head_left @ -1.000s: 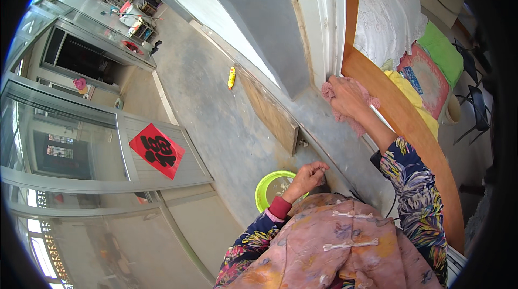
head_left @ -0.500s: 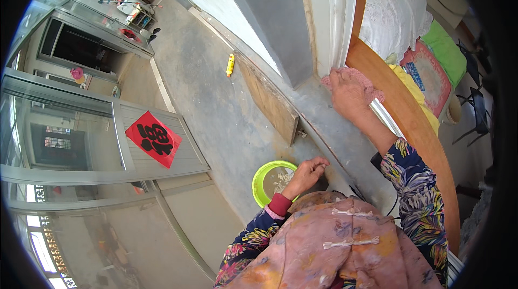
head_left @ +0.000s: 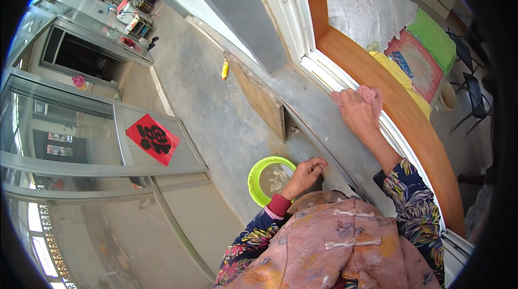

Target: The person wipes a white window frame with a pink cloth, then rinses the cloth in a green basin, pours out dirty water, refills the basin from a tap, and wrings the cloth. The person handles a cloth, basin, and tap throughout.

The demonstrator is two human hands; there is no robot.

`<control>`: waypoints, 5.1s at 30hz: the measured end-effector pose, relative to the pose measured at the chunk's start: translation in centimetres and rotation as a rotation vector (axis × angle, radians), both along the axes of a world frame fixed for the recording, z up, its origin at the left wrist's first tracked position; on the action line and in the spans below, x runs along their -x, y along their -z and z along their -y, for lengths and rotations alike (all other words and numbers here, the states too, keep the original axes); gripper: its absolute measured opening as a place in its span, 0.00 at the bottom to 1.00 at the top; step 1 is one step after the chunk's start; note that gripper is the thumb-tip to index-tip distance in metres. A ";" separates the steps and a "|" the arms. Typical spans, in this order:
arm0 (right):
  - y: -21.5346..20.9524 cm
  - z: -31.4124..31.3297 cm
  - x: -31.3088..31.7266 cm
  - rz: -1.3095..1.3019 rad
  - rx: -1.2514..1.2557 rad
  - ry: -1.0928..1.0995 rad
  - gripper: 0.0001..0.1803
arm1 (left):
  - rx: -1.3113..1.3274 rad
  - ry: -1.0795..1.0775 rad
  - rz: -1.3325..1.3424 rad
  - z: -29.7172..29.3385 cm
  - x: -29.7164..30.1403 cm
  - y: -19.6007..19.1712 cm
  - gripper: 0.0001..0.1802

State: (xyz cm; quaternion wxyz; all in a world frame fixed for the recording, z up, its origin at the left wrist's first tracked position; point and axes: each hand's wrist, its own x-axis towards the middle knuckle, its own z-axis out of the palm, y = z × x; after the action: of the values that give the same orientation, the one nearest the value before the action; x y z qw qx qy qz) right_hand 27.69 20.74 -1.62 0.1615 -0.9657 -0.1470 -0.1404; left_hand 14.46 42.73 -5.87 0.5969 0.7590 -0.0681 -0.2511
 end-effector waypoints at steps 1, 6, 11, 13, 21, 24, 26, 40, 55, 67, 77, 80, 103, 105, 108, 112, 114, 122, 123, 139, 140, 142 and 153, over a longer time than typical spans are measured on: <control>-0.1 0.8 1.2 -0.001 -0.002 0.002 0.10 | -0.014 0.011 0.005 0.5 0.6 -0.1 0.09; -0.4 5.1 7.5 -0.032 -0.037 0.051 0.10 | -0.004 0.076 0.024 3.3 4.0 0.2 0.10; -1.2 9.1 14.1 -0.076 -0.017 0.130 0.12 | 0.001 0.148 0.046 5.7 7.2 0.7 0.10; -1.5 10.6 16.8 -0.090 -0.026 0.155 0.13 | -0.004 0.176 0.061 6.5 8.3 1.0 0.10; -1.2 16.1 26.0 -0.068 -0.094 0.259 0.15 | 0.013 0.266 0.056 8.5 11.2 1.5 0.10; -1.2 18.1 29.3 -0.104 -0.089 0.301 0.15 | 0.013 0.310 -0.002 8.9 12.1 1.2 0.10; -1.5 19.3 31.5 -0.081 -0.105 0.324 0.15 | 0.016 0.337 -0.041 9.2 12.5 0.7 0.09; -6.9 26.7 44.1 -0.286 -0.622 0.740 0.21 | -0.036 0.515 -0.161 10.8 13.5 -1.3 0.10; -15.5 32.3 50.9 0.610 -1.695 0.506 0.23 | -0.017 0.587 -0.060 12.2 13.5 -0.5 0.11; -7.1 29.5 45.0 -0.422 -0.311 0.595 0.20 | 0.024 0.485 -0.072 9.1 13.3 0.5 0.10; -6.4 29.6 45.3 -0.321 -0.060 0.757 0.25 | 0.071 0.429 -0.086 8.3 13.2 0.4 0.10; -4.7 29.7 45.1 -0.271 0.102 0.692 0.23 | 0.087 0.414 -0.085 8.0 13.1 0.4 0.11; -1.2 16.8 19.2 -0.118 0.294 0.214 0.13 | 0.016 0.211 -0.126 2.3 9.9 -0.3 0.12; -0.4 14.5 15.1 -0.092 0.340 0.182 0.10 | 0.001 0.180 -0.124 1.2 9.6 -0.1 0.12; 0.7 10.7 8.6 -0.040 0.405 0.141 0.08 | -0.028 0.122 -0.148 -0.5 8.9 0.0 0.12; 1.6 5.6 0.6 0.024 0.437 0.119 0.08 | -0.025 0.047 -0.191 -2.0 7.1 0.2 0.12; 1.8 3.1 -3.1 0.040 0.439 0.115 0.08 | -0.054 0.026 -0.200 -2.7 5.8 0.3 0.12; 0.5 -5.6 -14.0 0.074 0.488 0.150 0.07 | -0.053 -0.052 -0.168 -5.1 1.7 0.6 0.13; 0.3 -6.2 -15.1 0.049 0.438 0.110 0.08 | -0.058 -0.054 -0.170 -5.5 1.4 0.7 0.13; 0.5 -2.6 -11.3 -0.044 0.204 0.096 0.09 | -0.079 -0.032 -0.130 -4.1 4.4 -1.3 0.11; 0.4 -1.5 -9.7 -0.046 0.190 0.094 0.09 | -0.075 -0.025 -0.143 -3.8 5.0 -1.5 0.11; 0.0 1.1 -6.3 -0.061 0.176 0.102 0.09 | -0.063 -0.006 -0.160 -2.9 6.0 -1.7 0.11; -0.7 18.0 20.5 -0.179 0.180 0.327 0.13 | 0.028 0.224 -0.151 3.8 10.9 -1.6 0.12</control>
State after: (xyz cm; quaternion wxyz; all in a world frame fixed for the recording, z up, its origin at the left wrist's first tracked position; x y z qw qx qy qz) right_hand 7.18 2.78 -0.89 0.0622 -0.9959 0.0146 -0.0647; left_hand 3.60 38.98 -4.31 0.5791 0.7171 -0.1111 -0.3716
